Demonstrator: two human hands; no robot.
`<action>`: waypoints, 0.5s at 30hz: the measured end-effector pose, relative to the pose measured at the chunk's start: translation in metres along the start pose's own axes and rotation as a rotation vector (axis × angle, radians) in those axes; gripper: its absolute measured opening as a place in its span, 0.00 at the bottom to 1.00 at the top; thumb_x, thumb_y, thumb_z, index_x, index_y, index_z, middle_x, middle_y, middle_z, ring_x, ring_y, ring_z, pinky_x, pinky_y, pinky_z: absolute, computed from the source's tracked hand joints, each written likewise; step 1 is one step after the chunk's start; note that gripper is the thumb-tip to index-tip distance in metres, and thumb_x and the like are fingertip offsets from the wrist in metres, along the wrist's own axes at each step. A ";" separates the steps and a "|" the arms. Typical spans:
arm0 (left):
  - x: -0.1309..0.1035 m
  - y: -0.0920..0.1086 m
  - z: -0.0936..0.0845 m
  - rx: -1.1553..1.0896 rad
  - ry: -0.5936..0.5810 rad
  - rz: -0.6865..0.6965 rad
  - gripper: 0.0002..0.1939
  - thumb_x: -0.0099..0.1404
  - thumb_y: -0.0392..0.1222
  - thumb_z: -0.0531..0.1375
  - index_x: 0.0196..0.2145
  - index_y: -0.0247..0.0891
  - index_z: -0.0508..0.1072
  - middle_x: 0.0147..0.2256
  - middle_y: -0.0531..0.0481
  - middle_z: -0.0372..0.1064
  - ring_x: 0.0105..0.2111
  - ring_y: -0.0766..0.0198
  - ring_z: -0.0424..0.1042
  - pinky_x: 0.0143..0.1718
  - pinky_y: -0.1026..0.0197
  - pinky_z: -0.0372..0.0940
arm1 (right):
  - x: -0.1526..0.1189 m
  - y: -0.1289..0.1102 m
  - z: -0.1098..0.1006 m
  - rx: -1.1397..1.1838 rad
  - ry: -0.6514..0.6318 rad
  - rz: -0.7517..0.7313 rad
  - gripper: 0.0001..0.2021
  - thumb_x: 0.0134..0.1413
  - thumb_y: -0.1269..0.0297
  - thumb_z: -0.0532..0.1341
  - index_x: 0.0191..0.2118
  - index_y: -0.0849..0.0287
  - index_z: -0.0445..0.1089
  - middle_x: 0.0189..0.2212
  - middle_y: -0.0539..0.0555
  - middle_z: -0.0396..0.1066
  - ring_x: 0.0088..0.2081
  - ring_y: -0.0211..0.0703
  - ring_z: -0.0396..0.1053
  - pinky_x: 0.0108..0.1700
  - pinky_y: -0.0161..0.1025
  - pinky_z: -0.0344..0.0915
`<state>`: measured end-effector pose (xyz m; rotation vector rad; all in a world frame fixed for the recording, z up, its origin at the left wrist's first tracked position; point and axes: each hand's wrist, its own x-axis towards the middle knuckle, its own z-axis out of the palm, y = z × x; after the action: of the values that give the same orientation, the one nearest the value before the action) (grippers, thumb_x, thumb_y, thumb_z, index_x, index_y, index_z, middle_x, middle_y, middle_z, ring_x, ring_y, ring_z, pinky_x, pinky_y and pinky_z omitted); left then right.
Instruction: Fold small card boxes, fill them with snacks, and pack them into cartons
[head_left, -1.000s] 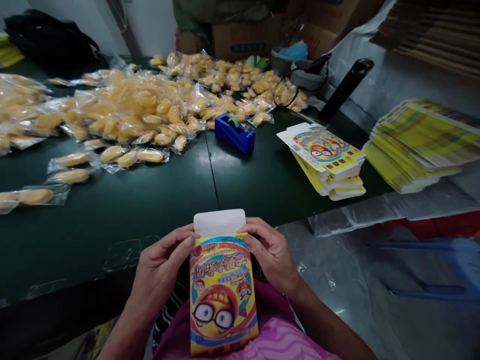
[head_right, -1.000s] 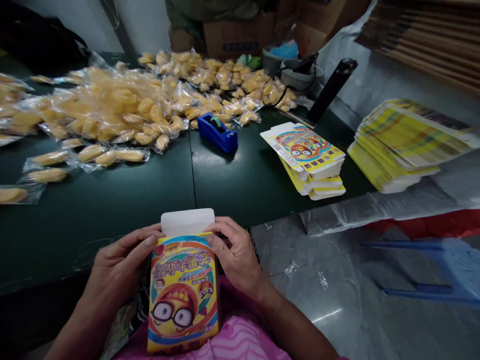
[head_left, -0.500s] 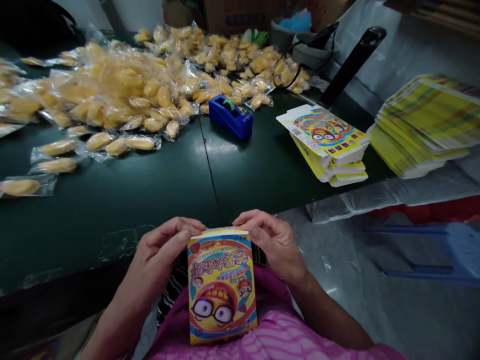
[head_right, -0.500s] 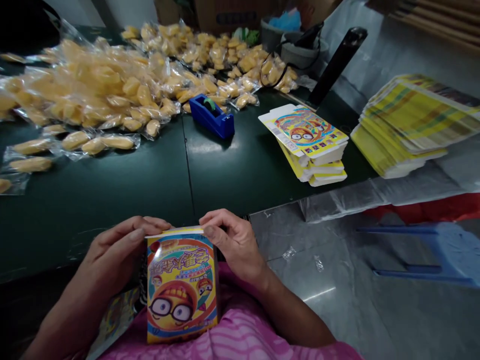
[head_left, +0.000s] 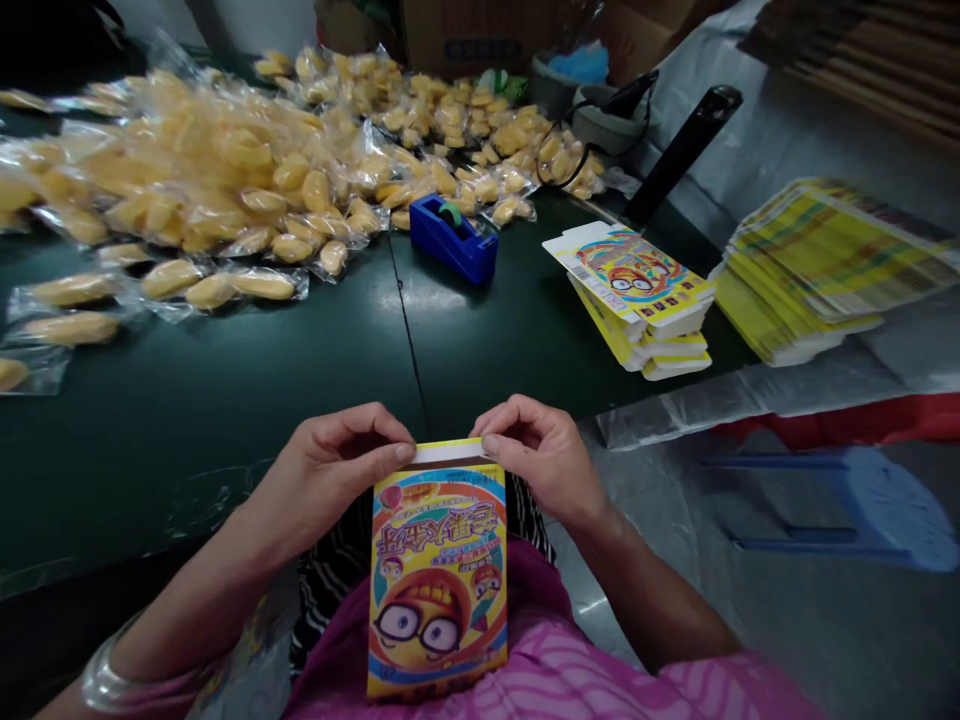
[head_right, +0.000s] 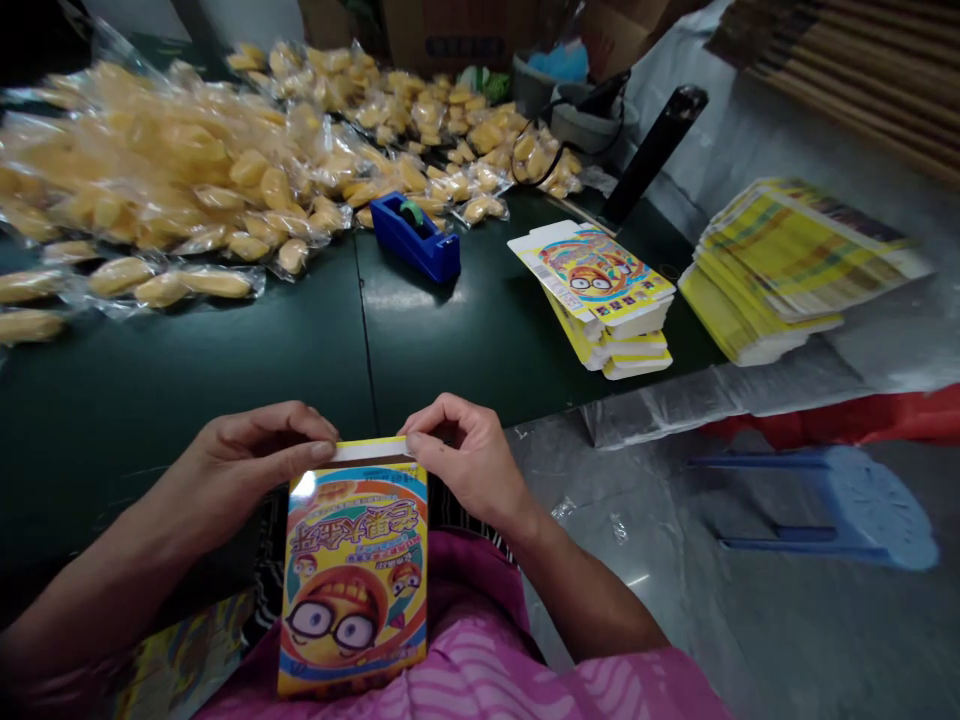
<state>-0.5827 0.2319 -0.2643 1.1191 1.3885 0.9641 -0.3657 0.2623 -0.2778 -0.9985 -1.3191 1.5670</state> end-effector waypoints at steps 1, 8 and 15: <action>-0.002 -0.002 0.000 0.021 0.013 -0.009 0.13 0.51 0.53 0.70 0.22 0.41 0.79 0.24 0.49 0.73 0.24 0.63 0.69 0.23 0.65 0.66 | -0.003 0.000 -0.001 -0.015 -0.012 -0.011 0.04 0.50 0.66 0.67 0.27 0.57 0.73 0.31 0.50 0.77 0.33 0.39 0.72 0.35 0.36 0.69; -0.038 -0.024 0.013 -0.003 0.276 -0.021 0.17 0.57 0.56 0.66 0.40 0.46 0.83 0.41 0.47 0.81 0.38 0.54 0.79 0.36 0.61 0.74 | -0.027 0.006 -0.003 -0.121 0.057 -0.104 0.05 0.57 0.66 0.66 0.37 0.52 0.81 0.39 0.52 0.80 0.44 0.46 0.77 0.47 0.43 0.74; -0.046 -0.033 0.014 -0.026 0.304 -0.009 0.12 0.57 0.54 0.68 0.36 0.46 0.84 0.43 0.47 0.81 0.42 0.52 0.79 0.42 0.58 0.75 | -0.036 0.009 0.003 -0.119 0.066 -0.132 0.08 0.56 0.69 0.67 0.39 0.49 0.81 0.40 0.51 0.80 0.44 0.43 0.77 0.46 0.38 0.74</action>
<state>-0.5730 0.1793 -0.2866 0.9744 1.6165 1.1782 -0.3573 0.2268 -0.2842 -1.0061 -1.4162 1.3595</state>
